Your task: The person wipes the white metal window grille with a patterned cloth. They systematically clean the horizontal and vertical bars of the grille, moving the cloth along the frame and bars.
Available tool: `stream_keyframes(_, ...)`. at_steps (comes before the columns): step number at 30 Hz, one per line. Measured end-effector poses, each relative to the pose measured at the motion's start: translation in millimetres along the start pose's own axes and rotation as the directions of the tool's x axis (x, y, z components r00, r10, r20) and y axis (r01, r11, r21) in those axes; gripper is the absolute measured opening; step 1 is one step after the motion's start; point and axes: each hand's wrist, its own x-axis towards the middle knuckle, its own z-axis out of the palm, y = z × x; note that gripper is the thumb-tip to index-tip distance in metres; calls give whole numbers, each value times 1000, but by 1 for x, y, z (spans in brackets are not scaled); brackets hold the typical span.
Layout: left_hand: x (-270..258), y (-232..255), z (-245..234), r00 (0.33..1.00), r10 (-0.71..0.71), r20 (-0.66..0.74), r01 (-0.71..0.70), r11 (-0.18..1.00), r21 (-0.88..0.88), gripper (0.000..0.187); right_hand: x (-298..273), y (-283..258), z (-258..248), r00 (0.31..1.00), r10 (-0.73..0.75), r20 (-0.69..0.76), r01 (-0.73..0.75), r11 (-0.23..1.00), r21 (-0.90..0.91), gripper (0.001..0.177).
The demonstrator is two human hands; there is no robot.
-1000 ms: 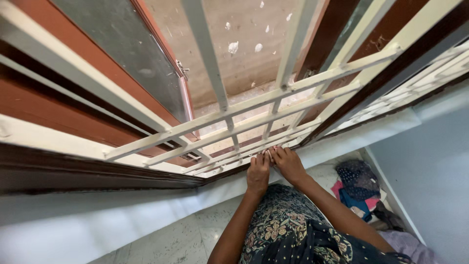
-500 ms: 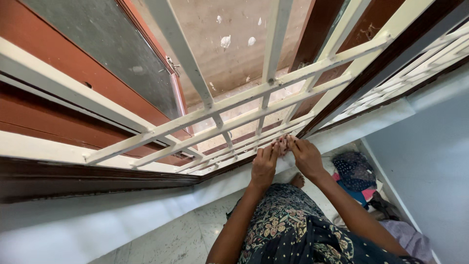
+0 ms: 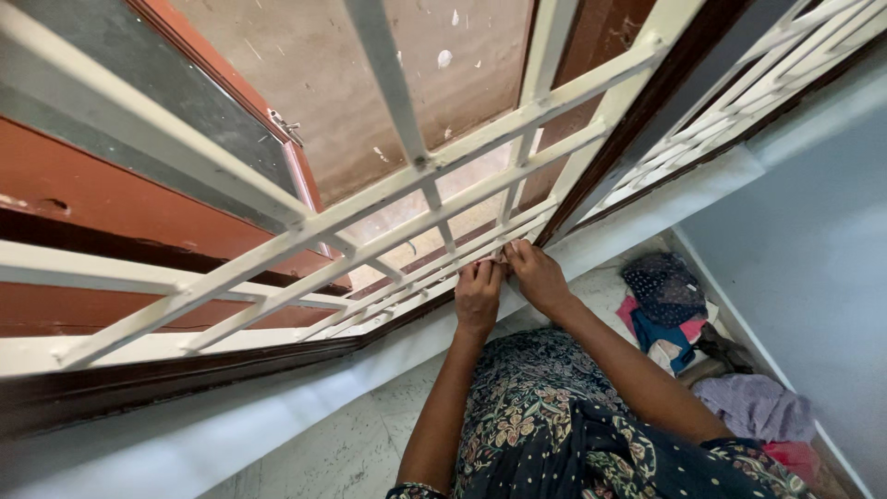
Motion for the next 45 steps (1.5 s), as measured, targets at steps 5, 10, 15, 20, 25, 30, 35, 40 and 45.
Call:
stream_keyframes(5,-10,5,6,1000,4,-9,-5,997,-77,31,-11,16,-4,997,-78,5,78,997,-23,49)
stream_keyframes(10,-11,42,17,997,38,62,-30,992,-121,33,-30,65,-32,965,-260,6,260,965,-36,52)
stream_keyframes(15,23,104,63,978,164,133,-153,984,-90,35,-57,152,-75,866,249,434,-381,890,249,25)
stream_keyframes(20,72,146,112,984,89,151,-78,994,-77,42,-38,218,-108,994,5,109,-10,999,46,27)
stream_keyframes(25,82,178,144,978,-159,134,146,984,107,56,-1,224,-108,967,-211,-139,229,965,125,44)
stream_keyframes(30,87,200,142,921,-366,130,349,927,137,70,2,220,-122,985,-88,147,90,996,-11,50)
stream_keyframes(35,91,207,130,729,-580,364,546,813,202,81,-2,228,-128,972,-54,227,48,998,34,60)
stream_keyframes(40,110,189,137,799,-511,319,557,827,-71,65,4,231,-103,966,-59,253,46,997,57,47)
stream_keyframes(45,116,172,150,795,-511,327,567,818,-99,43,12,241,-81,976,-183,114,173,980,99,34)
